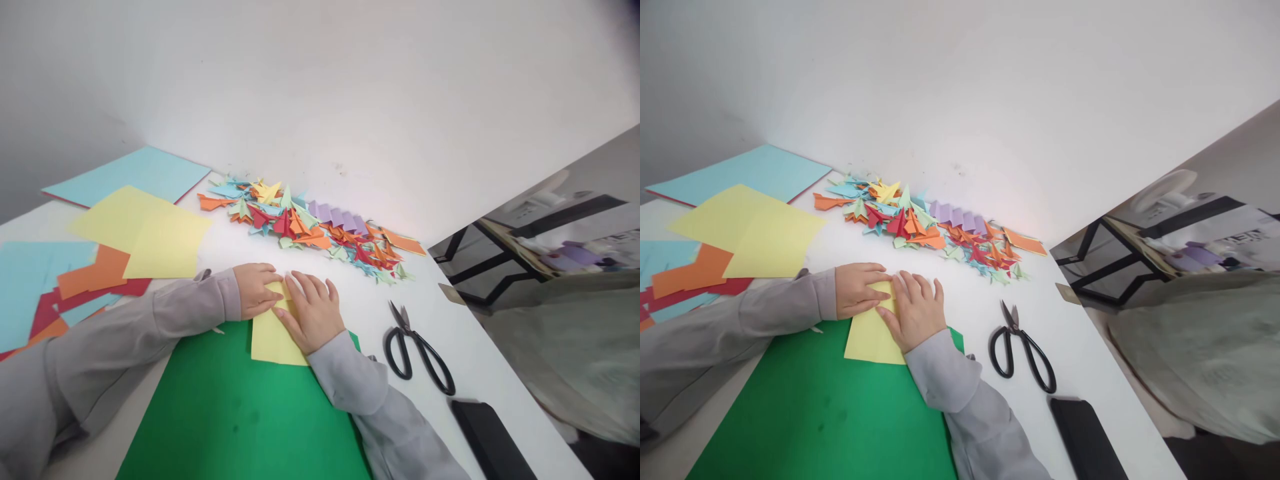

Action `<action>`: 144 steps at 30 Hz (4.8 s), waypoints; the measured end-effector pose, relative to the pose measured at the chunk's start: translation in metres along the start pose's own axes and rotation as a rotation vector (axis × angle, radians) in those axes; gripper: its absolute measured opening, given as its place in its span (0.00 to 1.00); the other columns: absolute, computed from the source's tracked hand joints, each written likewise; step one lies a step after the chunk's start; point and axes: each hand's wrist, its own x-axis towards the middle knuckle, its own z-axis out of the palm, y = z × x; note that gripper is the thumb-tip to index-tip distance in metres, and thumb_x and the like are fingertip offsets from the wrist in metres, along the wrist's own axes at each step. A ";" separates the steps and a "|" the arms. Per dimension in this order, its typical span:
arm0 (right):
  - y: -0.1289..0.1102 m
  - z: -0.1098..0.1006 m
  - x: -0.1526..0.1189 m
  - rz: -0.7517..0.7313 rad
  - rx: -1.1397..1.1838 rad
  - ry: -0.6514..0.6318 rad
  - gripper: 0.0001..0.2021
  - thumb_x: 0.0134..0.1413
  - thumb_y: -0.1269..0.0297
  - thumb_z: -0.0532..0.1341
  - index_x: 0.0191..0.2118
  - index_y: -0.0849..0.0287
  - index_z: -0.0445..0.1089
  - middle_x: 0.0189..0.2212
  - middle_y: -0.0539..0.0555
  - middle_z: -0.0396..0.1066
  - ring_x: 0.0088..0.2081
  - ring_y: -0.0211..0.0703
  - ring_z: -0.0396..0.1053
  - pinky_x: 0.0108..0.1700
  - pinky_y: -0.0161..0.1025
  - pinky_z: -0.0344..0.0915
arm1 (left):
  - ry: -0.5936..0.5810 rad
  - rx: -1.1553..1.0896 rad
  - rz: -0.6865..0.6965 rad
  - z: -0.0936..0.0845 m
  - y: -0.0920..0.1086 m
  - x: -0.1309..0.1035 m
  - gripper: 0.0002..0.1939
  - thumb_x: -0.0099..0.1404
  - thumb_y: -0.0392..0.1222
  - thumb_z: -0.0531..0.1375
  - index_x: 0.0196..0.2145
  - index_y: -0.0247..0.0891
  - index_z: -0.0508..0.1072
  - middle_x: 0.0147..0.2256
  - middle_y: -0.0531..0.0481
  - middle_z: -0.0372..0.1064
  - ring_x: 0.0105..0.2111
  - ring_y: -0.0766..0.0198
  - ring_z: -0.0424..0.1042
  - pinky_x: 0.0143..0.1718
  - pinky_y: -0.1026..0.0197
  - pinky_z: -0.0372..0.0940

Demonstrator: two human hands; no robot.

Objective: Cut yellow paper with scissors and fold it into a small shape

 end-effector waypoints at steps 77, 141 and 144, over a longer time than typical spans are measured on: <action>0.009 0.007 -0.010 -0.008 0.156 0.297 0.09 0.50 0.63 0.56 0.27 0.62 0.69 0.33 0.59 0.73 0.38 0.46 0.68 0.45 0.46 0.61 | -0.118 -0.030 -0.474 0.005 0.011 -0.001 0.35 0.53 0.58 0.53 0.48 0.24 0.62 0.52 0.33 0.57 0.52 0.51 0.56 0.52 0.48 0.48; 0.017 0.020 0.019 0.092 0.097 0.016 0.15 0.55 0.61 0.50 0.44 0.55 0.69 0.50 0.58 0.64 0.53 0.51 0.56 0.54 0.56 0.44 | 0.047 -0.089 -0.260 0.007 0.016 -0.003 0.17 0.55 0.38 0.51 0.40 0.26 0.69 0.47 0.36 0.64 0.43 0.51 0.61 0.43 0.49 0.60; 0.017 0.021 0.018 0.089 0.097 0.021 0.14 0.55 0.62 0.50 0.44 0.55 0.68 0.50 0.58 0.64 0.53 0.51 0.56 0.54 0.56 0.44 | 0.075 -0.101 -0.258 0.007 0.016 -0.003 0.15 0.55 0.37 0.50 0.39 0.27 0.69 0.46 0.34 0.63 0.43 0.52 0.61 0.43 0.48 0.60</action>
